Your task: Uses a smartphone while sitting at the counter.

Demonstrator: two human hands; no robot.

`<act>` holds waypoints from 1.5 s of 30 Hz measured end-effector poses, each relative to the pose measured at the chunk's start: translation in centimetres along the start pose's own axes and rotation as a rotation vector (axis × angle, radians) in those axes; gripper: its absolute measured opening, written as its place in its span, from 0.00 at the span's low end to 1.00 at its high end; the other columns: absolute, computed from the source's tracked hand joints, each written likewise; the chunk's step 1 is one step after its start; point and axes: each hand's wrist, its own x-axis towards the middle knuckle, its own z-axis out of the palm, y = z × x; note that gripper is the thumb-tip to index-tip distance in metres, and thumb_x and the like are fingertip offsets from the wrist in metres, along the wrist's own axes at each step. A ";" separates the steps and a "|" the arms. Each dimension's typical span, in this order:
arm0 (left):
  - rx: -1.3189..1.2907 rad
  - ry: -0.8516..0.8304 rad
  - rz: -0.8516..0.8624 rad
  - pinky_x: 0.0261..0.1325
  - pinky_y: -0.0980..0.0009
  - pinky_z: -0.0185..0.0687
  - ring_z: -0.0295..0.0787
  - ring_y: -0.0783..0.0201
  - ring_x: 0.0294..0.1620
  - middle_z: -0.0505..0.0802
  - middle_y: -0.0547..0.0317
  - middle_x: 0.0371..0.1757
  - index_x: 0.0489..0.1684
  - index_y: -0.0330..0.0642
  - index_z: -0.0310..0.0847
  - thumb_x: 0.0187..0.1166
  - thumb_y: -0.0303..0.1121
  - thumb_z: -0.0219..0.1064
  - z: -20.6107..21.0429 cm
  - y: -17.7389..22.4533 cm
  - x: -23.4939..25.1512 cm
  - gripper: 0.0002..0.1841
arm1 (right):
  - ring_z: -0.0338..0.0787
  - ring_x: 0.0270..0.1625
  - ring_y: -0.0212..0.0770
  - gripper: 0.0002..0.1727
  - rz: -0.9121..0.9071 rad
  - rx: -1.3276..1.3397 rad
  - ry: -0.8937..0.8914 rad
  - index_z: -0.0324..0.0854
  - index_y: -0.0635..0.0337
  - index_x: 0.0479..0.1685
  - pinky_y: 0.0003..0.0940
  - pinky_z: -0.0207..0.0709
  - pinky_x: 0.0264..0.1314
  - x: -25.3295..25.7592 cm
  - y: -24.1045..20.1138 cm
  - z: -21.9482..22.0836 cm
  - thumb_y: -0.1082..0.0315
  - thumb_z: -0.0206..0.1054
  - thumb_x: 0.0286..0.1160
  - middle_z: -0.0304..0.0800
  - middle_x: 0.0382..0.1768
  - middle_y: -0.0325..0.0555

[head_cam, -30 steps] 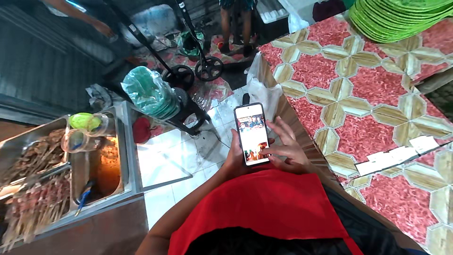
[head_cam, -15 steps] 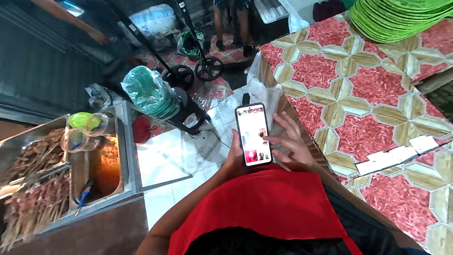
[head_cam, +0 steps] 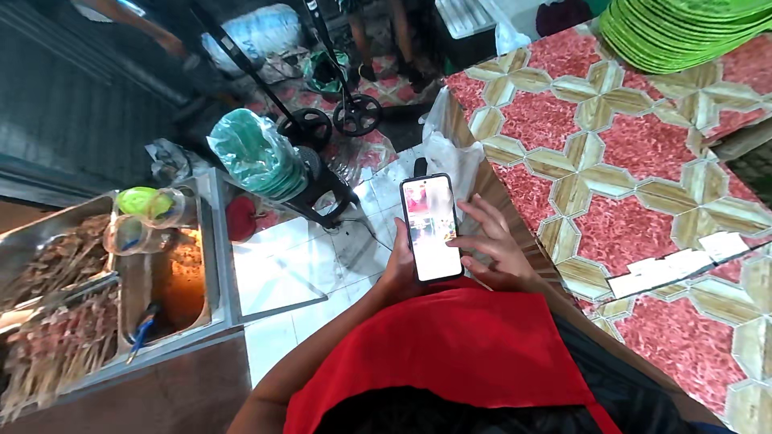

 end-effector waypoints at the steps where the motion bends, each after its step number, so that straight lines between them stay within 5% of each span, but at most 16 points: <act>1: 0.001 -0.005 0.000 0.57 0.63 0.92 0.94 0.66 0.55 0.96 0.62 0.51 0.62 0.61 0.81 0.78 0.76 0.23 -0.1 0.0 0.0 0.44 | 0.50 0.95 0.60 0.16 -0.016 -0.001 -0.007 0.95 0.46 0.47 0.58 0.51 0.93 0.0 0.1 0.1 0.53 0.61 0.81 0.67 0.88 0.50; 6: -0.001 -0.011 -0.019 0.57 0.60 0.91 0.94 0.63 0.55 0.96 0.60 0.51 0.65 0.59 0.79 0.77 0.77 0.22 -0.3 0.1 -0.1 0.45 | 0.49 0.95 0.59 0.15 -0.011 0.019 -0.011 0.95 0.47 0.45 0.58 0.48 0.94 0.1 0.0 0.3 0.56 0.62 0.81 0.69 0.87 0.50; 9: 0.036 0.096 -0.037 0.50 0.62 0.93 0.95 0.62 0.47 0.96 0.56 0.43 0.57 0.53 0.81 0.77 0.76 0.16 0.4 0.3 -0.3 0.49 | 0.49 0.95 0.61 0.16 -0.023 0.042 -0.009 0.96 0.46 0.42 0.59 0.48 0.94 0.3 0.0 0.2 0.54 0.62 0.82 0.70 0.86 0.51; 14: -0.001 0.028 -0.050 0.55 0.58 0.92 0.95 0.59 0.52 0.96 0.54 0.48 0.63 0.53 0.80 0.73 0.80 0.19 -0.4 0.1 0.1 0.51 | 0.51 0.94 0.59 0.16 -0.046 0.049 0.019 0.95 0.47 0.40 0.57 0.47 0.94 0.4 -0.1 0.3 0.53 0.61 0.82 0.71 0.85 0.51; 19: 0.049 0.081 -0.033 0.50 0.63 0.92 0.95 0.63 0.48 0.96 0.56 0.44 0.60 0.53 0.80 0.78 0.75 0.19 0.2 0.1 0.0 0.47 | 0.55 0.93 0.60 0.20 -0.010 -0.088 0.059 0.91 0.50 0.57 0.57 0.60 0.89 2.2 -1.2 0.1 0.51 0.66 0.75 0.68 0.86 0.55; 21: 0.031 0.059 -0.043 0.51 0.64 0.92 0.95 0.64 0.48 0.96 0.58 0.44 0.60 0.53 0.78 0.79 0.75 0.19 0.3 0.0 0.2 0.46 | 0.55 0.92 0.63 0.25 -0.008 -0.215 0.047 0.87 0.46 0.67 0.61 0.58 0.88 3.2 -1.5 0.1 0.49 0.67 0.73 0.66 0.87 0.56; 25: -0.044 -0.014 -0.065 0.56 0.60 0.90 0.94 0.61 0.52 0.95 0.55 0.47 0.63 0.49 0.78 0.79 0.76 0.22 -0.2 -0.3 0.3 0.48 | 0.54 0.93 0.66 0.25 -0.038 -0.371 0.033 0.87 0.39 0.69 0.76 0.48 0.87 3.9 -1.1 0.4 0.43 0.64 0.76 0.65 0.89 0.52; 28: -0.015 0.067 -0.047 0.51 0.65 0.92 0.95 0.65 0.48 0.96 0.59 0.43 0.60 0.52 0.77 0.80 0.72 0.14 0.7 0.4 0.0 0.46 | 0.57 0.92 0.61 0.29 -0.044 -0.246 0.122 0.83 0.51 0.71 0.64 0.52 0.90 3.8 -1.2 0.2 0.45 0.65 0.74 0.67 0.86 0.58; 32: -0.015 0.054 0.000 0.53 0.65 0.92 0.95 0.66 0.50 0.96 0.61 0.46 0.62 0.54 0.77 0.81 0.72 0.19 0.4 0.1 0.0 0.44 | 0.58 0.92 0.60 0.30 -0.017 -0.199 0.128 0.80 0.54 0.73 0.61 0.52 0.91 3.2 -0.8 0.2 0.47 0.66 0.74 0.67 0.86 0.59; 38: -0.046 -0.012 -0.047 0.55 0.59 0.93 0.95 0.56 0.54 0.96 0.51 0.51 0.67 0.50 0.75 0.78 0.74 0.15 0.6 0.4 0.1 0.49 | 0.62 0.91 0.46 0.31 0.193 0.131 0.114 0.71 0.64 0.80 0.48 0.64 0.88 2.4 -0.2 0.1 0.55 0.59 0.81 0.60 0.90 0.54; 42: -0.112 -0.160 -0.055 0.62 0.54 0.90 0.93 0.49 0.60 0.94 0.47 0.58 0.74 0.52 0.72 0.74 0.80 0.25 -0.3 0.1 0.6 0.49 | 0.68 0.86 0.38 0.33 0.443 0.427 0.133 0.62 0.58 0.88 0.40 0.69 0.82 2.4 -0.3 0.2 0.58 0.53 0.82 0.65 0.88 0.45; 45: -0.154 -0.299 -0.098 0.67 0.49 0.87 0.91 0.45 0.64 0.92 0.44 0.63 0.76 0.54 0.75 0.65 0.85 0.42 -1.7 -0.4 1.2 0.51 | 0.83 0.69 0.29 0.31 0.619 0.797 0.098 0.61 0.47 0.89 0.29 0.81 0.64 2.9 -0.1 0.3 0.53 0.46 0.85 0.79 0.76 0.35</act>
